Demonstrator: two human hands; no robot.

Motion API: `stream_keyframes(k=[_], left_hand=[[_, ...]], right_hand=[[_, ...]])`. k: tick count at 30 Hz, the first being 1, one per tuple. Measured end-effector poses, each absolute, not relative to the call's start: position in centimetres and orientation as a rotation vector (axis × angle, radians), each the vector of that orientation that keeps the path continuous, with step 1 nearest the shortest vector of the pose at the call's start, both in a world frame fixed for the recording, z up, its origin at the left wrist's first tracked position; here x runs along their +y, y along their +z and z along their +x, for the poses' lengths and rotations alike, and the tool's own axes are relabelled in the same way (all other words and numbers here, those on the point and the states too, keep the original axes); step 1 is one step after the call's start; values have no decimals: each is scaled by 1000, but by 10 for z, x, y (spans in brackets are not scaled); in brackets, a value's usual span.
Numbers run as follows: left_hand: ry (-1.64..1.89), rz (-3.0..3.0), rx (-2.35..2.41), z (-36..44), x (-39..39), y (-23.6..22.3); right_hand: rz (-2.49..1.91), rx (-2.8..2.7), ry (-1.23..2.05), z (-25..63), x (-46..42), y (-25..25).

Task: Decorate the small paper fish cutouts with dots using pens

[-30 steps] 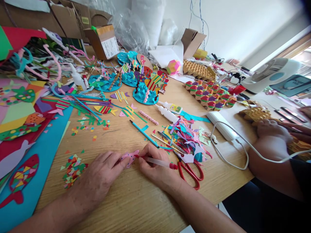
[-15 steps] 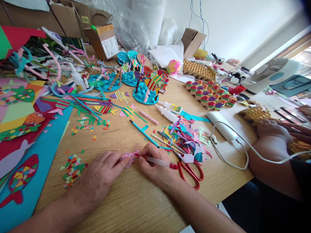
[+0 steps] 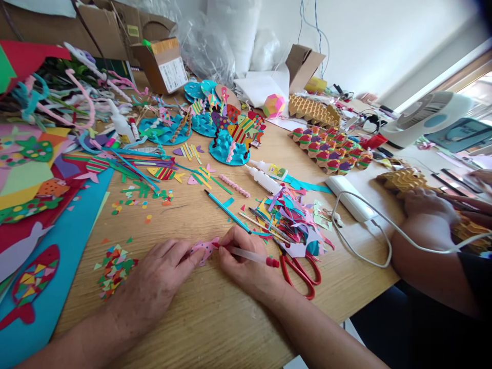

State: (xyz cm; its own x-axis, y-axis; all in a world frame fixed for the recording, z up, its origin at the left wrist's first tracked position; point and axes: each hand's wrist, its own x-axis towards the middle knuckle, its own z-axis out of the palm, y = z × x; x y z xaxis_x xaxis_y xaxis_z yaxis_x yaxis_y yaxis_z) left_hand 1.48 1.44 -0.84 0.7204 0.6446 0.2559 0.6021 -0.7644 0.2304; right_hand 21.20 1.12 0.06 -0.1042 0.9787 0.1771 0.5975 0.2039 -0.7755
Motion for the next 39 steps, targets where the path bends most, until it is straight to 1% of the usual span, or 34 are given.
stream_keyframes(k=[18,39], left_hand=[[519,2802,1025,16,15,-7],[459,2846,1014,16,16,-7]], right_hand=[[-1493,-1794,706,211,12,-1],[-1497,-1806,722,211,11,2]])
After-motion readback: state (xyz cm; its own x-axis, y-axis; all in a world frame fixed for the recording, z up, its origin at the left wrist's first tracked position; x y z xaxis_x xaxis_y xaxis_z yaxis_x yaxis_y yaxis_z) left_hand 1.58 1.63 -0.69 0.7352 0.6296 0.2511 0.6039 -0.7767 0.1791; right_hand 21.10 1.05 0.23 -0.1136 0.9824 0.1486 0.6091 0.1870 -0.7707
